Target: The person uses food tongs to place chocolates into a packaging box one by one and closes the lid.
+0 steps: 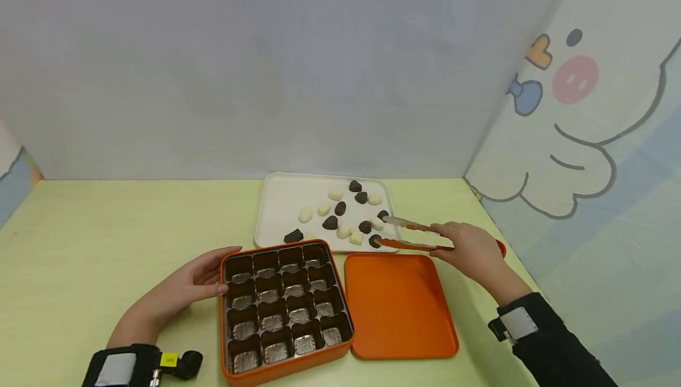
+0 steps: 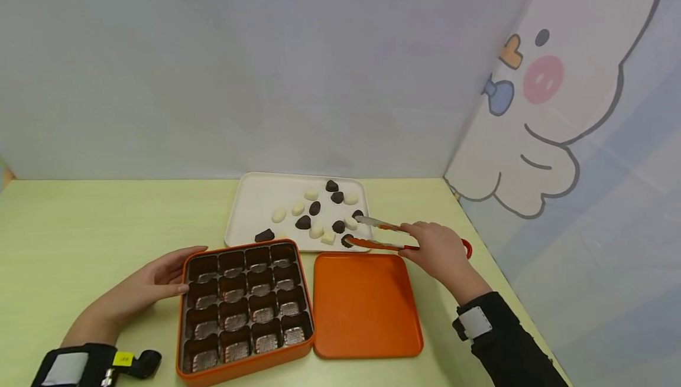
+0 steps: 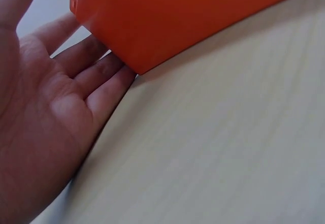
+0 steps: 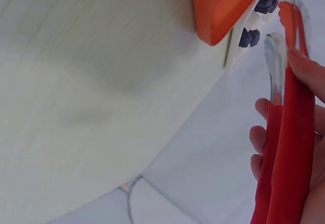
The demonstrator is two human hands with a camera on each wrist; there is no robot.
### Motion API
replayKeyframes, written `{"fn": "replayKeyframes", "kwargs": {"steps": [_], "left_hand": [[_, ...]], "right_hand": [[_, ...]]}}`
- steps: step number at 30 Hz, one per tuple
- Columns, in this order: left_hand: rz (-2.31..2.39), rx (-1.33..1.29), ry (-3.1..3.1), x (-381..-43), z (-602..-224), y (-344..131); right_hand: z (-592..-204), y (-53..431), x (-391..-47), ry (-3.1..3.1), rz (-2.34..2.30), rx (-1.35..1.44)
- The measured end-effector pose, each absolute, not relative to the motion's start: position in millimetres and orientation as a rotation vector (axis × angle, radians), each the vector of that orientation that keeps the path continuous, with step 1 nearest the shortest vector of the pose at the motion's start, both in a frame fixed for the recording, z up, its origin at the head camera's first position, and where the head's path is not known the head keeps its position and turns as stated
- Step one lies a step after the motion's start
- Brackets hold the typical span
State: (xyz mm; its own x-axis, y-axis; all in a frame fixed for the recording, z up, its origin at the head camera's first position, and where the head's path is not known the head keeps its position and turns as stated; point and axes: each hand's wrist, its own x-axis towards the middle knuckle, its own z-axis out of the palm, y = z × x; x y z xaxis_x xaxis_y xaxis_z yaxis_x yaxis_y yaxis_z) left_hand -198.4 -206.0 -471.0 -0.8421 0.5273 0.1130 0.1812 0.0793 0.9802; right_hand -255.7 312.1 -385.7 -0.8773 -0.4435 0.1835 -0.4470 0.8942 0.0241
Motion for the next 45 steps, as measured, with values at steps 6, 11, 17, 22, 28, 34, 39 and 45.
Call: {"fn": "replayKeyframes", "kwargs": {"steps": [6,11,17,22,28,34,39,45], "left_hand": [[1.798,0.656,2.138,-196.9,-467.6,-205.7],[1.824,0.578,2.104,-196.2,-465.3,-203.7],[1.832,0.623,2.081,-196.8,-466.7,-204.3],[1.816,0.666,2.090,-198.3,-467.9,-205.3],[1.826,0.642,2.082,-197.6,-468.2,-205.3],[1.834,0.647,2.077,-196.7,-466.4,-203.7],[1.840,0.615,2.072,-197.2,-466.3,-199.3],[1.845,0.609,2.062,-198.3,-465.6,-196.2]], "right_hand": [[-384.0,303.7,-255.4,-2.886,-0.061,0.662],[-386.7,298.9,-255.5,-2.903,-0.055,0.654],[-385.7,296.7,-254.3,-2.921,-0.041,0.633],[-377.0,293.0,-252.0,-2.873,-0.013,0.661],[-358.2,268.8,-247.1,-2.791,0.048,0.717],[-342.6,221.8,-241.5,-2.764,0.082,0.828],[-339.4,190.2,-241.0,-2.680,0.068,0.990],[-338.3,154.4,-231.9,-2.609,0.014,1.159]]}}
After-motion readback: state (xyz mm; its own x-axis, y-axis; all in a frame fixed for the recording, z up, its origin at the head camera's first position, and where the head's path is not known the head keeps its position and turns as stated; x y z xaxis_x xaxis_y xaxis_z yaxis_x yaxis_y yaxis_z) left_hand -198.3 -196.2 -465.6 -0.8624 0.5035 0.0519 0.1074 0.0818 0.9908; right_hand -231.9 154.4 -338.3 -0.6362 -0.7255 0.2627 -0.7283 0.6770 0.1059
